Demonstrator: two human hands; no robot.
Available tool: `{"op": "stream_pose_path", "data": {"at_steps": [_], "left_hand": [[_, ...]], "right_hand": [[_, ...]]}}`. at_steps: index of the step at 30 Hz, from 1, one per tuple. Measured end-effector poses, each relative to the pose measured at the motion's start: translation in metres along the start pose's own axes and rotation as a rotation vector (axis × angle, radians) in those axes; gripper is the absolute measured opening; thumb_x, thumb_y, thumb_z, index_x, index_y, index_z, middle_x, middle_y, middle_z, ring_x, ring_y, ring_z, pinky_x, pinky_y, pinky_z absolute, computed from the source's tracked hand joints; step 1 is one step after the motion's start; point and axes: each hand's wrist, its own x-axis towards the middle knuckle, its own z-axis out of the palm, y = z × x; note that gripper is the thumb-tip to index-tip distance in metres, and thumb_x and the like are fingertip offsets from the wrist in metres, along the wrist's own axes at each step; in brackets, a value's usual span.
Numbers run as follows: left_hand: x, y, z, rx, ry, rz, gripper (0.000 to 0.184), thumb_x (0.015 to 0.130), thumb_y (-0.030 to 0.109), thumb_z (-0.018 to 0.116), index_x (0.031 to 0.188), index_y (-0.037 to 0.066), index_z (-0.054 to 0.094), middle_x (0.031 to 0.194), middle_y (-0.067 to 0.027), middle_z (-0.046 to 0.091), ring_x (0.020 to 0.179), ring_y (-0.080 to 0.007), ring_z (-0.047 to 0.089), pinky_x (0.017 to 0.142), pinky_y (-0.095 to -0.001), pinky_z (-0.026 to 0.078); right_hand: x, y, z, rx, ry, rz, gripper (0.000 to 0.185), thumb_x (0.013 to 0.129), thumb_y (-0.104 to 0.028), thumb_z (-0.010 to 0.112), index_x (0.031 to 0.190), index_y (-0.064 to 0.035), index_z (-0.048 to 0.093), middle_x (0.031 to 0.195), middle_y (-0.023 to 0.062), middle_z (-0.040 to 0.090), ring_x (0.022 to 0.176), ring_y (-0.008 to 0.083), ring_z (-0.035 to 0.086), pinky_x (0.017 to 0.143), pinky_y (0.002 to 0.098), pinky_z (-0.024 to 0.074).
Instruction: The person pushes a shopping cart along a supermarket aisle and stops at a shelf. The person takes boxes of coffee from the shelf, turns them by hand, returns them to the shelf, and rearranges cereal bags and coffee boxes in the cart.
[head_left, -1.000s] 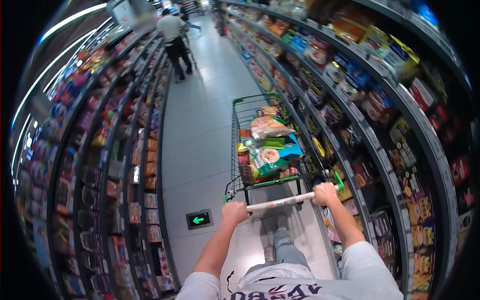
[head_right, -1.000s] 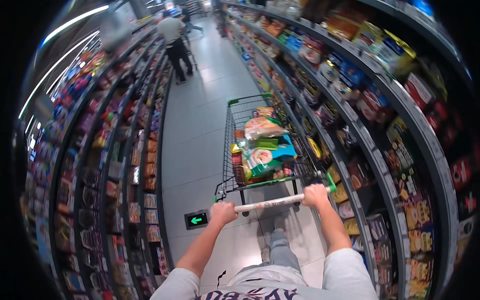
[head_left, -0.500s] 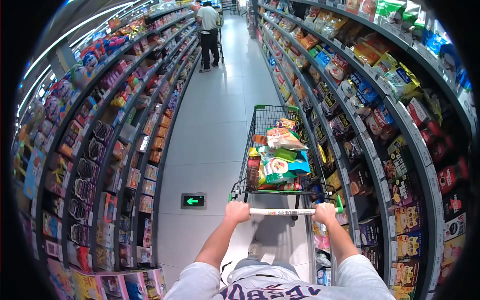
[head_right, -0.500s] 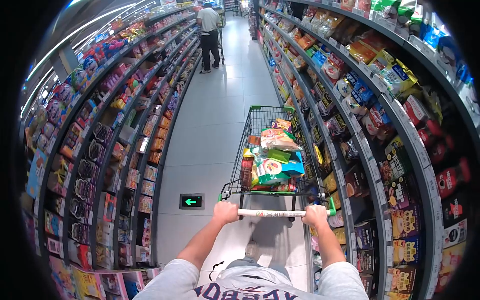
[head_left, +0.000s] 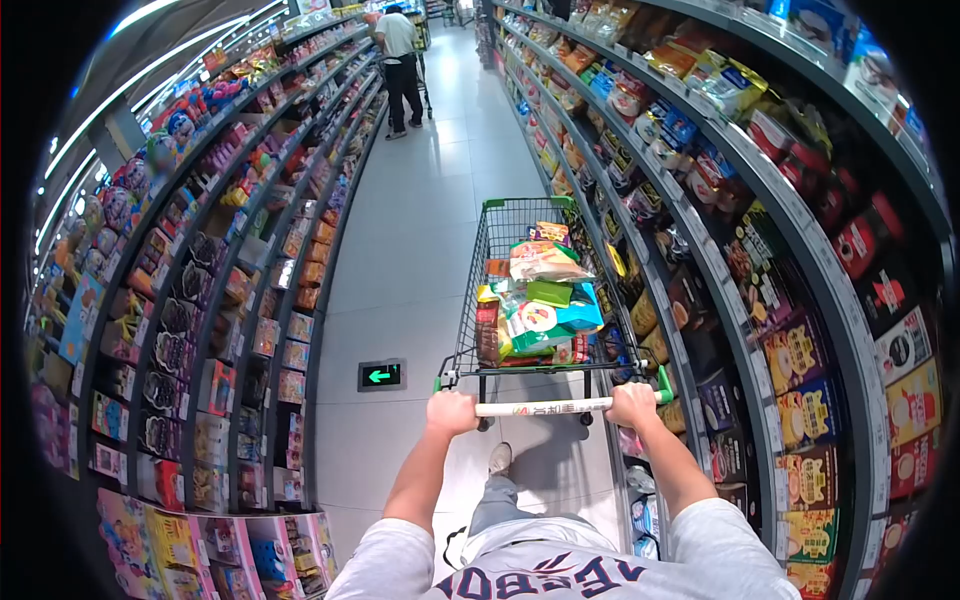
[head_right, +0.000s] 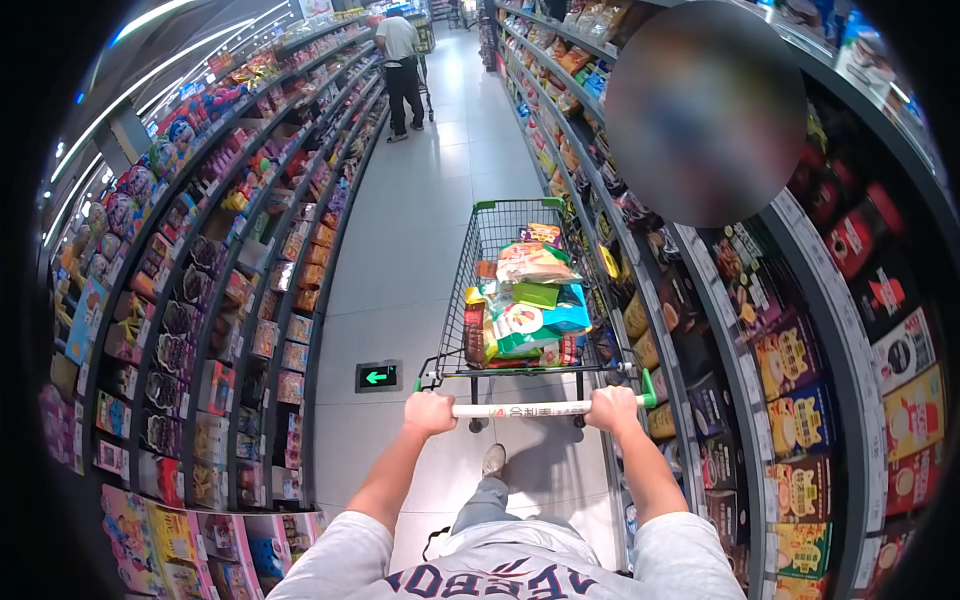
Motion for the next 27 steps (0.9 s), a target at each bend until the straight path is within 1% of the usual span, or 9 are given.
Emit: {"op": "stream_pose_path", "data": {"at_steps": [6,8,12,15,18,21,22,25,27], "left_hand": [[-0.046,0.033,0.006,0.022,-0.004,-0.021,0.019,0.077,0.033,0.064,0.08,0.017,0.073,0.077,-0.0111,0.074,0.075,-0.0313,0.074,0.066,-0.047,0.06],[-0.061,0.045,0.009,0.019,-0.024,-0.041,0.019,0.077,0.032,0.064,0.079,0.017,0.074,0.078,-0.0113,0.075,0.076,-0.0302,0.075,0.067,-0.0458,0.06],[-0.091,0.063,0.011,0.008,-0.021,-0.051,0.018,0.078,0.031,0.064,0.077,0.016,0.074,0.079,-0.0111,0.075,0.077,-0.0298,0.075,0.067,-0.045,0.06],[-0.11,0.076,0.017,0.015,0.013,-0.036,0.018,0.078,0.031,0.064,0.078,0.016,0.074,0.078,-0.0111,0.074,0.076,-0.0305,0.075,0.067,-0.045,0.06],[-0.128,0.085,0.021,0.006,0.021,-0.016,0.018,0.077,0.03,0.064,0.077,0.016,0.074,0.077,-0.0114,0.074,0.074,-0.0316,0.074,0.067,-0.0455,0.059],[-0.146,0.091,0.021,-0.014,0.003,-0.018,0.018,0.078,0.03,0.064,0.076,0.014,0.073,0.076,-0.0125,0.074,0.073,-0.0326,0.074,0.066,-0.0458,0.059],[-0.15,0.092,0.022,-0.01,0.009,-0.02,0.018,0.078,0.03,0.064,0.077,0.014,0.073,0.076,-0.0126,0.074,0.073,-0.0326,0.074,0.067,-0.0457,0.059],[-0.17,0.098,0.027,0.001,0.006,-0.019,0.019,0.078,0.03,0.064,0.078,0.013,0.074,0.077,-0.0129,0.074,0.074,-0.0325,0.074,0.067,-0.0455,0.06],[-0.186,0.101,0.021,-0.004,-0.001,-0.011,0.019,0.078,0.029,0.064,0.08,0.013,0.074,0.077,-0.0132,0.074,0.074,-0.0322,0.074,0.067,-0.0454,0.06]], "right_hand": [[-0.053,0.006,0.01,0.001,-0.021,-0.009,0.025,0.073,-0.033,0.069,0.081,-0.012,0.079,0.083,0.0156,0.075,0.08,0.033,0.075,0.074,0.0454,0.0585],[-0.067,0.009,0.017,0.012,-0.009,-0.003,0.026,0.072,-0.035,0.072,0.082,-0.0124,0.08,0.084,0.0157,0.076,0.082,0.0327,0.075,0.076,0.0444,0.0586],[-0.098,0.013,0.024,-0.004,-0.032,-0.003,0.029,0.073,-0.037,0.069,0.084,-0.0124,0.08,0.087,0.0154,0.076,0.085,0.0326,0.075,0.077,0.0441,0.0585],[-0.12,0.018,0.034,0.014,0.005,-0.032,0.031,0.074,-0.038,0.068,0.079,-0.0098,0.077,0.082,0.0173,0.075,0.079,0.0343,0.075,0.075,0.0469,0.0583],[-0.139,0.018,0.039,0.025,0.018,-0.024,0.031,0.073,-0.039,0.067,0.079,-0.0098,0.077,0.082,0.0172,0.075,0.08,0.0342,0.075,0.075,0.0464,0.0582],[-0.16,0.011,0.036,0.027,-0.02,-0.003,0.031,0.073,-0.04,0.067,0.079,-0.0111,0.078,0.082,0.0172,0.075,0.081,0.034,0.075,0.075,0.046,0.0581],[-0.165,0.012,0.039,0.036,-0.014,-0.008,0.028,0.072,-0.037,0.067,0.08,-0.013,0.079,0.082,0.0171,0.075,0.081,0.0339,0.075,0.076,0.0459,0.0582],[-0.188,0.005,0.035,0.019,-0.029,0.014,0.027,0.071,-0.034,0.07,0.084,-0.0131,0.08,0.088,0.016,0.077,0.087,0.0328,0.075,0.079,0.0447,0.0584],[-0.209,-0.006,0.025,0.034,-0.032,0.042,0.026,0.07,-0.031,0.07,0.084,-0.012,0.08,0.088,0.0158,0.077,0.087,0.033,0.075,0.079,0.0445,0.0585]]}}
